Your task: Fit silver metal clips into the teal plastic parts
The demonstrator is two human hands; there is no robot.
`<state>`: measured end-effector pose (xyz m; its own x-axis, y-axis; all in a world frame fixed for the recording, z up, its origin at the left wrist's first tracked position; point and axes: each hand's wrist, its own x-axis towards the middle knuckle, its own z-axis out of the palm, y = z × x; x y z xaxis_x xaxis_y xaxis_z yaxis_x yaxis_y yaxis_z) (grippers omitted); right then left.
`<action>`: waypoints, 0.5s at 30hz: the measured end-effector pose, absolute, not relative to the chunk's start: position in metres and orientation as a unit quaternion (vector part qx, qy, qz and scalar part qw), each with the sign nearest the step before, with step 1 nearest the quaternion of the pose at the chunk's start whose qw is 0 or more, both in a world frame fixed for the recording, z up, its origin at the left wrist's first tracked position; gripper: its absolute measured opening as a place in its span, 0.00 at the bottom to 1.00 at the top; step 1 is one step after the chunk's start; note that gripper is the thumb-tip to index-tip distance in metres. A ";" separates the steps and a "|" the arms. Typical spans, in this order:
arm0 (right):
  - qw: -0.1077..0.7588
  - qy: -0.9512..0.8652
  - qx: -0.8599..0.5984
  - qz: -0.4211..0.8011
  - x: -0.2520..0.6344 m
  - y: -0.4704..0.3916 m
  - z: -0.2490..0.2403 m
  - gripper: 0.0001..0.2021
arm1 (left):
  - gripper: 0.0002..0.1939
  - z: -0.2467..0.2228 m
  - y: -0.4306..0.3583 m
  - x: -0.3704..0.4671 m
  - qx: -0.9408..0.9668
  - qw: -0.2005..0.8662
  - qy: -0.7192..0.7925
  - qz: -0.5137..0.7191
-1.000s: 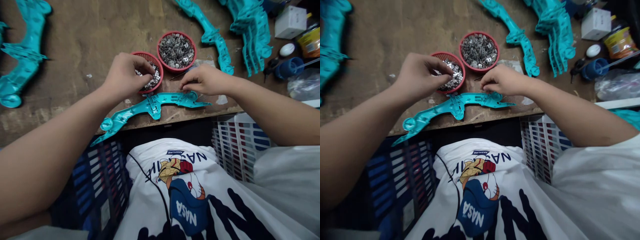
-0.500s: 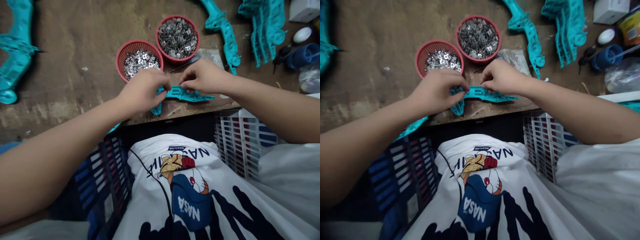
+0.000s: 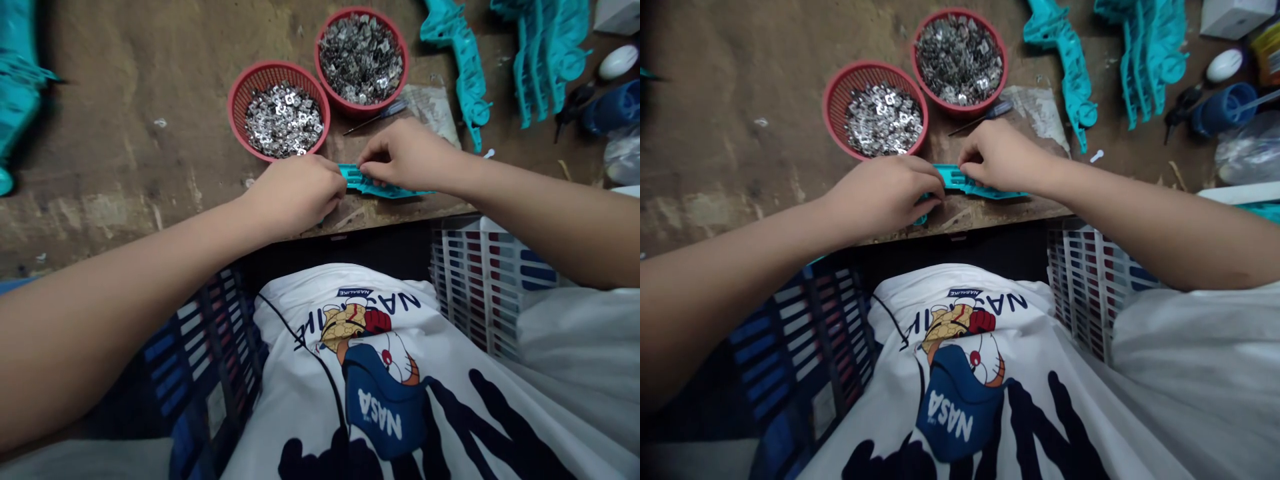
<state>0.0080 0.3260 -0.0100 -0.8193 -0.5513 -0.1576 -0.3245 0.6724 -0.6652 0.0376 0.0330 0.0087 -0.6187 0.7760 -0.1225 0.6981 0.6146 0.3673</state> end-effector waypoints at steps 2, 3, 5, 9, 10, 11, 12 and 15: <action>0.155 0.905 -0.249 -0.307 0.012 0.325 -0.009 0.12 | 0.17 0.010 0.033 0.037 0.407 0.142 0.890 0.149; 0.150 0.908 -0.248 -0.302 0.014 0.325 -0.008 0.12 | 0.16 0.012 0.032 0.037 0.403 0.145 0.890 0.156; 0.147 0.912 -0.247 -0.292 0.017 0.323 -0.007 0.12 | 0.17 0.019 0.032 0.035 0.396 0.149 0.888 0.182; 0.156 0.911 -0.270 -0.271 0.018 0.318 -0.003 0.09 | 0.19 0.038 0.033 0.031 0.343 0.141 0.893 0.256; 0.163 0.908 -0.280 -0.266 0.018 0.317 0.000 0.08 | 0.19 0.042 0.034 0.030 0.323 0.137 0.894 0.278; 0.169 0.905 -0.288 -0.263 0.017 0.316 0.004 0.08 | 0.19 0.045 0.035 0.029 0.306 0.134 0.893 0.302; 0.172 0.903 -0.290 -0.264 0.016 0.315 0.011 0.09 | 0.19 0.048 0.035 0.028 0.294 0.129 0.891 0.322; 0.153 0.905 -0.262 -0.298 0.017 0.312 0.035 0.13 | 0.19 0.049 0.036 0.029 0.281 0.117 0.888 0.346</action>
